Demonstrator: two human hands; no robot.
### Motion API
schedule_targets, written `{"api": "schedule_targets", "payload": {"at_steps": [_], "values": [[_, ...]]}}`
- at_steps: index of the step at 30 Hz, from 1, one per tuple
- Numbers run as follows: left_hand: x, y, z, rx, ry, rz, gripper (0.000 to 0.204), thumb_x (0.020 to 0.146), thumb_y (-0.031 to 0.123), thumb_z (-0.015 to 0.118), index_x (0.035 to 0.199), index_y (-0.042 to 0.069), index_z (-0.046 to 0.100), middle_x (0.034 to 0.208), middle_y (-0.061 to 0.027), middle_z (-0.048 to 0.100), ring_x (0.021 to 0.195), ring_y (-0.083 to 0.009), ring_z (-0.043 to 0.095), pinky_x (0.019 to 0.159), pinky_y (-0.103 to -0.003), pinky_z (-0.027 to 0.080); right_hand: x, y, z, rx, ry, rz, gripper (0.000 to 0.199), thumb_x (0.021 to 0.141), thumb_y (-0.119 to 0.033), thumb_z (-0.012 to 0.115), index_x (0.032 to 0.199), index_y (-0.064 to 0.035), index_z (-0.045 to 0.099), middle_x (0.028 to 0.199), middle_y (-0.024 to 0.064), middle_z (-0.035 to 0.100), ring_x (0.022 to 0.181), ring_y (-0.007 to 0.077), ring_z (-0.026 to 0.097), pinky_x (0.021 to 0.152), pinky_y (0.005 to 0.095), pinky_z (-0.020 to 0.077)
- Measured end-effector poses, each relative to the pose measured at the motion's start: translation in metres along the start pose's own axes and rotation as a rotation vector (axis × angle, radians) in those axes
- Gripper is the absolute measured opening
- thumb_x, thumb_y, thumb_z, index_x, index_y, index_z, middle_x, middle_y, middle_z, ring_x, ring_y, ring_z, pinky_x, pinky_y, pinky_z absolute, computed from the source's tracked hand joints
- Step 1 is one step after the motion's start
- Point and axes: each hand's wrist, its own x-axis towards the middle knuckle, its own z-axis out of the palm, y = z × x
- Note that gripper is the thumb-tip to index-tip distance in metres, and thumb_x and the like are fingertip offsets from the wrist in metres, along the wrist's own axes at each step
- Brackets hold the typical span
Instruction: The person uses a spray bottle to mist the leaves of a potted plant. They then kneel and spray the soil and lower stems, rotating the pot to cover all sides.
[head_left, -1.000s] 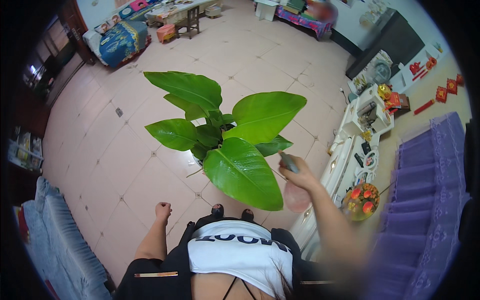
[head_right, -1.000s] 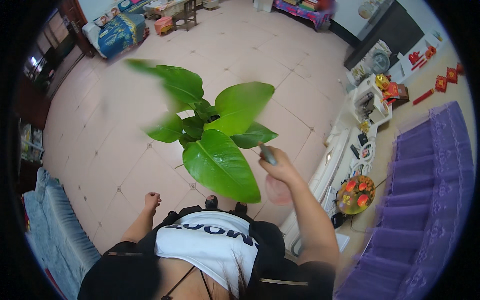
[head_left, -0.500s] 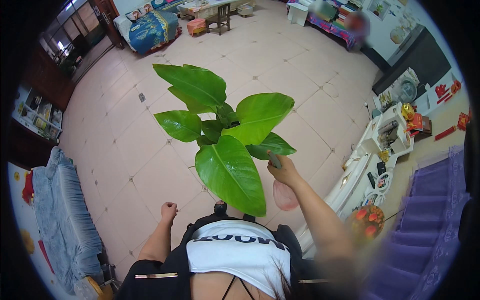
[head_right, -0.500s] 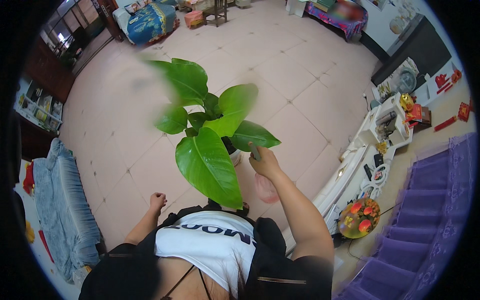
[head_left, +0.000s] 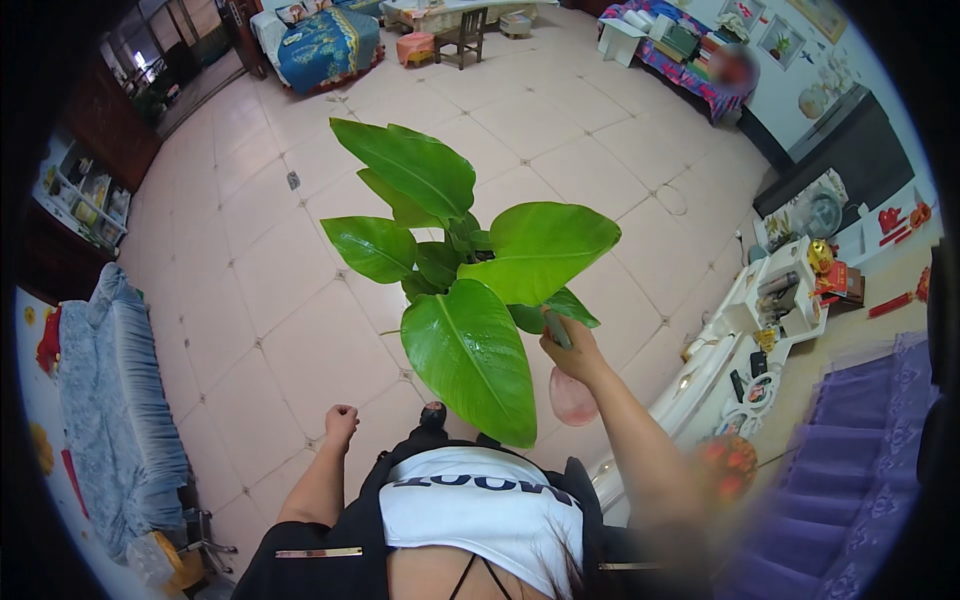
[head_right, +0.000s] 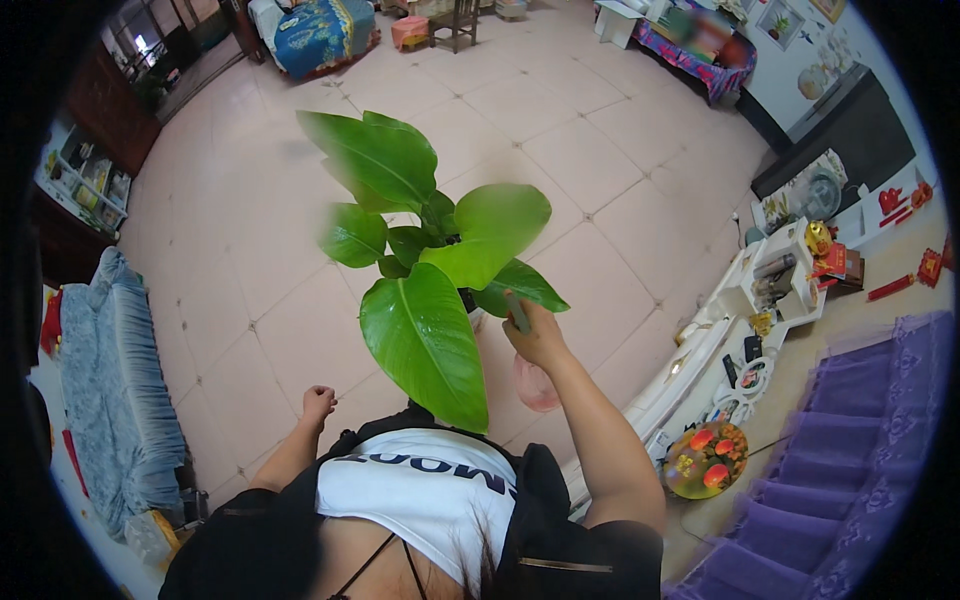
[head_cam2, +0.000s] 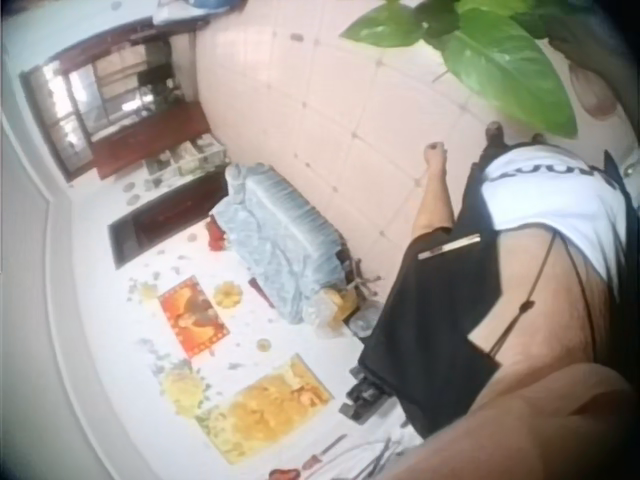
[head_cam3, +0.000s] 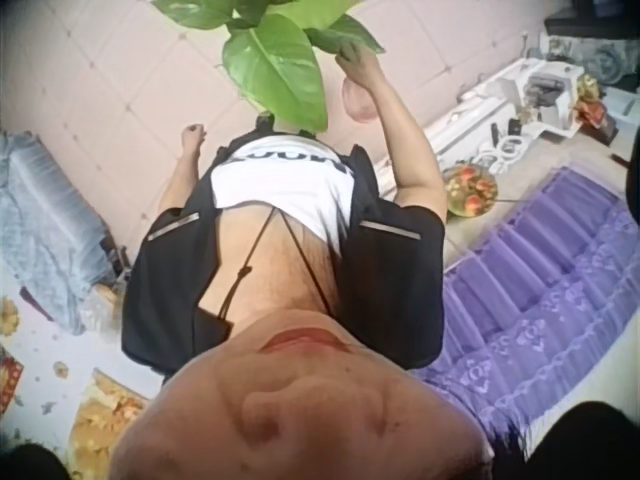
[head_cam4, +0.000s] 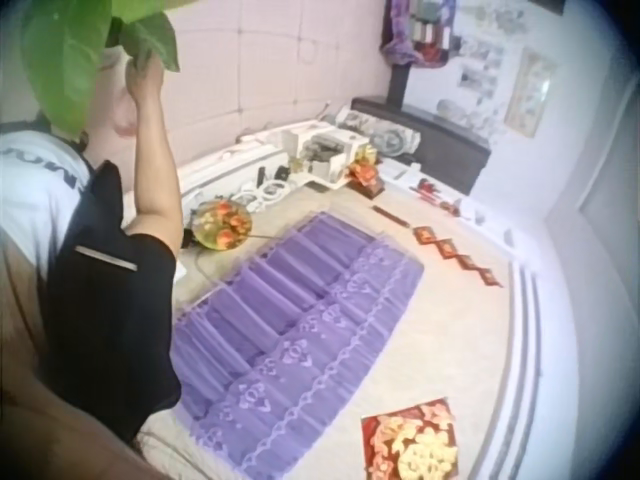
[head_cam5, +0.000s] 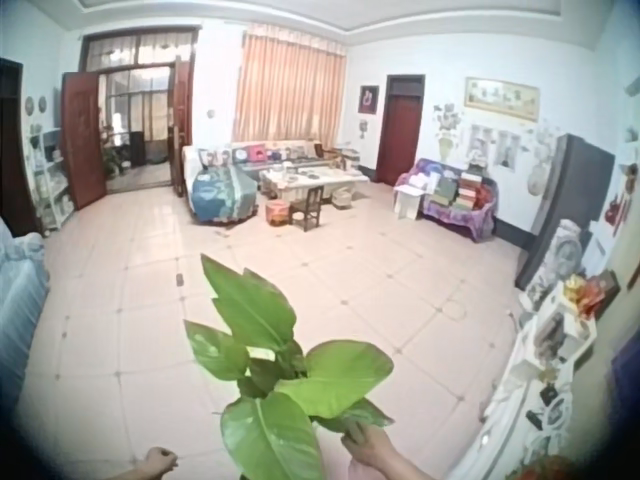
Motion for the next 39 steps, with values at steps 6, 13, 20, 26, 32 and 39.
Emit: {"api": "schedule_targets", "payload": {"at_steps": [6, 13, 20, 26, 32, 39], "values": [[0.006, 0.007, -0.003, 0.055, 0.008, -0.016, 0.015, 0.082, 0.013, 0.062, 0.089, -0.001, 0.061, 0.073, -0.0073, 0.062, 0.061, -0.0158, 0.063, 0.048, -0.027, 0.047, 0.003, 0.009, 0.000, -0.060, 0.023, 0.017, 0.015, 0.076, -0.014, 0.065, 0.087, -0.0034, 0.061, 0.080, 0.0183, 0.064, 0.077, 0.0359, 0.063, 0.068, 0.0406, 0.0485], [0.016, 0.005, -0.010, 0.057, -0.013, -0.010, 0.015, 0.082, 0.012, 0.061, 0.090, -0.001, 0.060, 0.073, -0.0073, 0.061, 0.060, -0.0158, 0.062, 0.048, -0.027, 0.046, -0.012, 0.011, -0.015, -0.053, 0.035, 0.074, 0.015, 0.077, -0.013, 0.064, 0.086, -0.0027, 0.061, 0.079, 0.0187, 0.064, 0.076, 0.0350, 0.063, 0.069, 0.0411, 0.0485], [0.015, 0.018, -0.012, 0.035, -0.031, 0.018, 0.015, 0.082, 0.011, 0.061, 0.090, -0.001, 0.059, 0.074, -0.0078, 0.061, 0.061, -0.0162, 0.061, 0.048, -0.027, 0.046, -0.023, 0.013, -0.027, -0.014, 0.047, 0.116, 0.013, 0.077, -0.012, 0.065, 0.084, -0.0022, 0.060, 0.074, 0.0152, 0.062, 0.069, 0.0289, 0.061, 0.064, 0.0378, 0.0480], [0.012, 0.020, -0.010, 0.088, -0.060, 0.010, 0.017, 0.083, 0.013, 0.059, 0.094, -0.001, 0.060, 0.077, -0.0070, 0.060, 0.065, -0.0162, 0.061, 0.053, -0.027, 0.048, -0.028, 0.016, -0.024, -0.034, -0.004, 0.088, 0.016, 0.077, -0.015, 0.065, 0.086, -0.0020, 0.061, 0.077, 0.0173, 0.064, 0.074, 0.0336, 0.063, 0.068, 0.0397, 0.0489], [0.011, 0.021, -0.010, 0.080, -0.055, 0.009, 0.017, 0.083, 0.013, 0.059, 0.094, 0.000, 0.060, 0.076, -0.0067, 0.060, 0.065, -0.0160, 0.061, 0.053, -0.027, 0.048, -0.017, -0.011, -0.010, -0.020, -0.038, 0.000, 0.016, 0.078, -0.015, 0.064, 0.086, -0.0018, 0.060, 0.076, 0.0177, 0.063, 0.073, 0.0346, 0.062, 0.066, 0.0407, 0.0481], [0.013, 0.006, -0.014, 0.004, -0.012, 0.003, 0.014, 0.082, 0.011, 0.061, 0.089, -0.001, 0.059, 0.072, -0.0078, 0.060, 0.061, -0.0168, 0.062, 0.049, -0.027, 0.046, -0.015, -0.013, -0.005, -0.016, -0.006, -0.016, 0.014, 0.078, -0.014, 0.063, 0.086, -0.0029, 0.059, 0.076, 0.0180, 0.063, 0.073, 0.0360, 0.062, 0.065, 0.0409, 0.0478]]}}
